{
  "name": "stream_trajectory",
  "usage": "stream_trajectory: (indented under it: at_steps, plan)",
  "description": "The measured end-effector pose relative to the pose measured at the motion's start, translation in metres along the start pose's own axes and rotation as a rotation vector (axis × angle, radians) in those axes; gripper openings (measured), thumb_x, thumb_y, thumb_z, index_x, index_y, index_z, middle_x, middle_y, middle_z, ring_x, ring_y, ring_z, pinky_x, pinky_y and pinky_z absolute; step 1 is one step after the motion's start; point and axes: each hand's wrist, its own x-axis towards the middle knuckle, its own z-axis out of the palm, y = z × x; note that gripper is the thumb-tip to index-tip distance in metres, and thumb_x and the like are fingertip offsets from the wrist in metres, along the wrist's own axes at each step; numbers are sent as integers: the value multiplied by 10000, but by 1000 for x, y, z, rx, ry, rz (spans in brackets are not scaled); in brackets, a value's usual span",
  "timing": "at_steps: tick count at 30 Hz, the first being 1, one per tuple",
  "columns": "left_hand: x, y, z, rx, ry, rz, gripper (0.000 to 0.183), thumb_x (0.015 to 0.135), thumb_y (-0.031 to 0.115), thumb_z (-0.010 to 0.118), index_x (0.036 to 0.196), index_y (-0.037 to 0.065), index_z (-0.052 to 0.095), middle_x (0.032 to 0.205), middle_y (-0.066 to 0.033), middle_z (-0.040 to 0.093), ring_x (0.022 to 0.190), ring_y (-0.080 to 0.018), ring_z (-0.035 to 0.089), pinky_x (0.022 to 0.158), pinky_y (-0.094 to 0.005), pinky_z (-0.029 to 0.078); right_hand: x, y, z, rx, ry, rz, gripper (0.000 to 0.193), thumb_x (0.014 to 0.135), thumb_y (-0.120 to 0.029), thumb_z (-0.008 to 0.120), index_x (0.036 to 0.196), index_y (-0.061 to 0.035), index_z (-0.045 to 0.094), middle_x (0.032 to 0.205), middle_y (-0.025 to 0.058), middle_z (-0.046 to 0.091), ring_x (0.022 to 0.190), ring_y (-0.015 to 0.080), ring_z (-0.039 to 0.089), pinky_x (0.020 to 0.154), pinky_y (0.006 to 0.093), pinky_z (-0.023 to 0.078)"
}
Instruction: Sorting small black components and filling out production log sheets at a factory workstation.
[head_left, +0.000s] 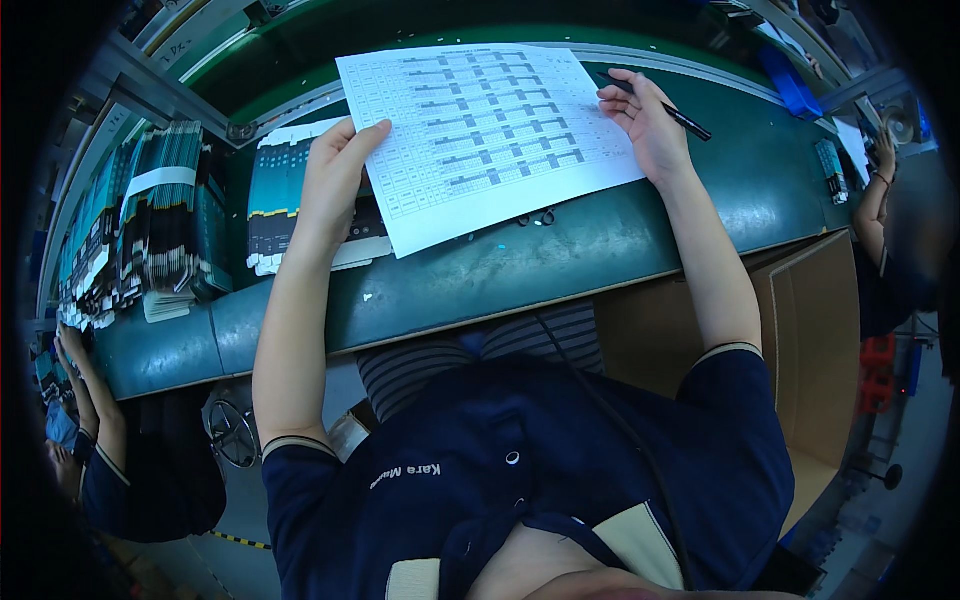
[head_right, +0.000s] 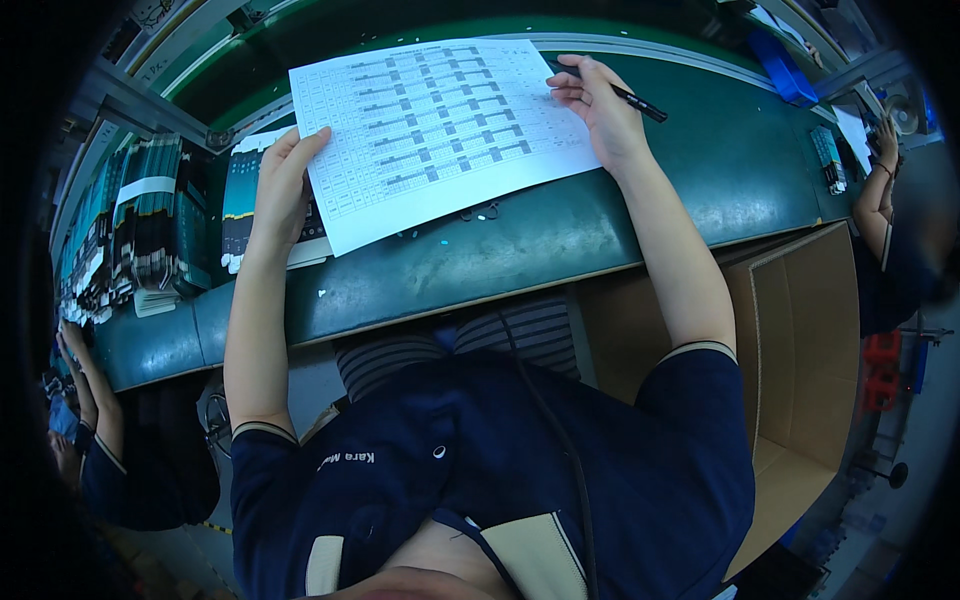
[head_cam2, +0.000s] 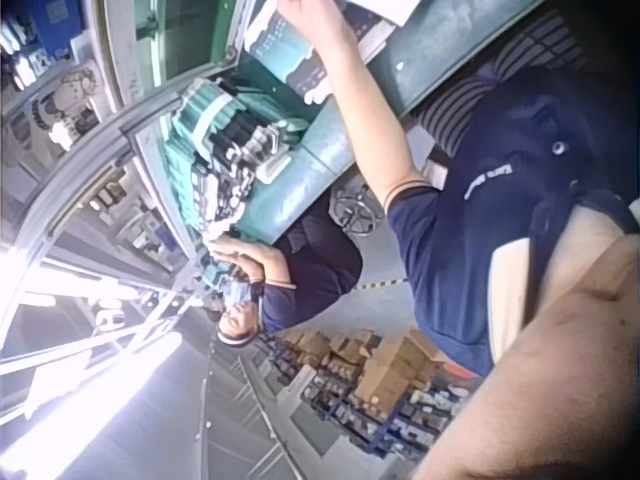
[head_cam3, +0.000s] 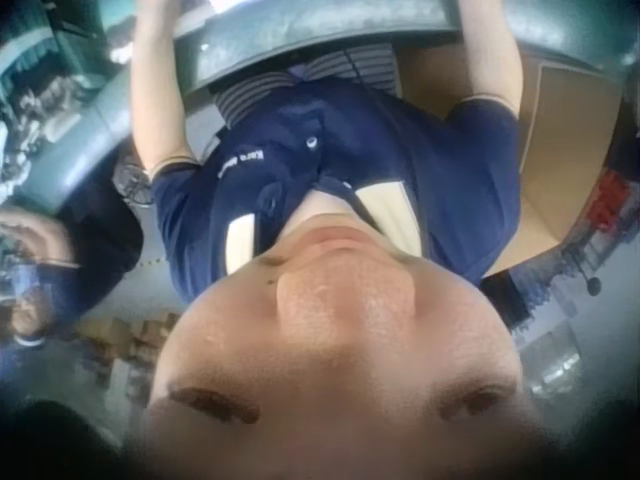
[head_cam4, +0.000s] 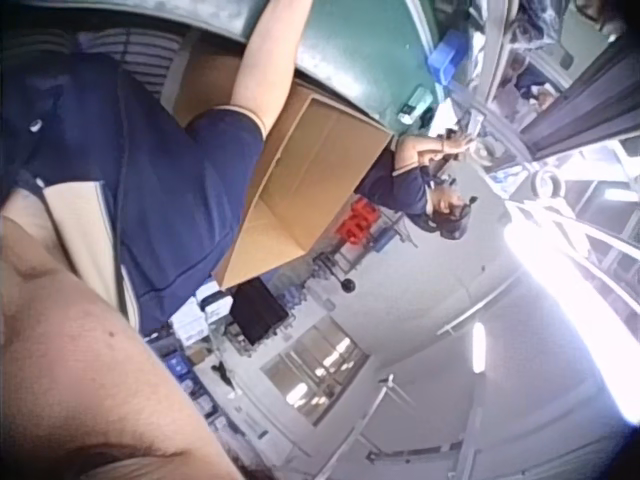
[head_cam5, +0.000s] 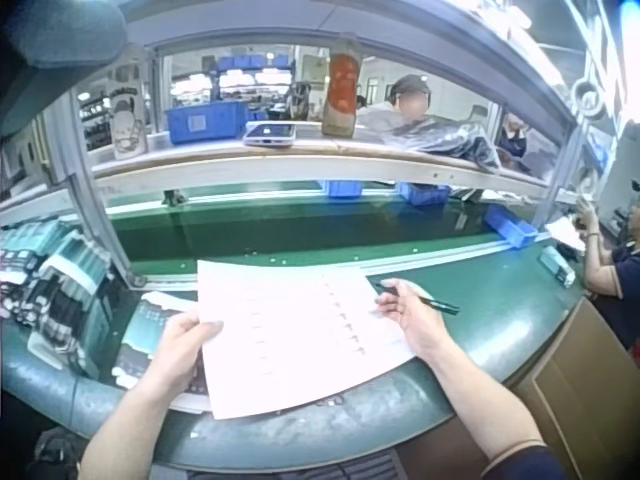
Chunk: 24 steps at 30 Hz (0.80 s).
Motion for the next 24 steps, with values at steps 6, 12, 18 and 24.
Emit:
stream_trajectory:
  at_steps: [6, 12, 18, 24]
  plan:
    - [4, 3, 7, 206, 319, 159, 402, 869, 214, 617, 1187, -19, 536, 1112, -151, 587, 983, -206, 586, 833, -329, 470, -4, 7, 15, -442, 83, -92, 251, 962, -233, 504, 1013, -20, 628, 789, 33, 595, 768, 118, 563, 757, 246, 465]
    - [-23, 9, 68, 812, -56, 813, 403, 754, 147, 686, 1110, 4, 563, 1133, -187, 571, 1074, -353, 547, 947, -440, 414, 0, 7, 14, -409, 123, -58, 271, 981, -234, 474, 1024, -4, 611, 769, 32, 570, 743, 105, 532, 744, 240, 452]
    - [-37, -2, 202, 1287, -246, 902, 691, 862, 530, 497, 1185, -80, 540, 1250, -266, 505, 1228, -379, 437, 1074, -509, 250, 4, 9, 10, -307, 149, -7, 296, 970, -260, 499, 1051, -3, 621, 747, 32, 580, 722, 106, 545, 716, 237, 456]
    - [-29, -25, 220, 1438, -188, 666, 776, 849, 614, 451, 1201, -74, 519, 1260, -331, 468, 1233, -480, 376, 1063, -537, 225, 6, 6, 3, -182, 164, 27, 280, 943, -268, 550, 900, -9, 648, 669, 33, 568, 603, 87, 504, 638, 235, 456]
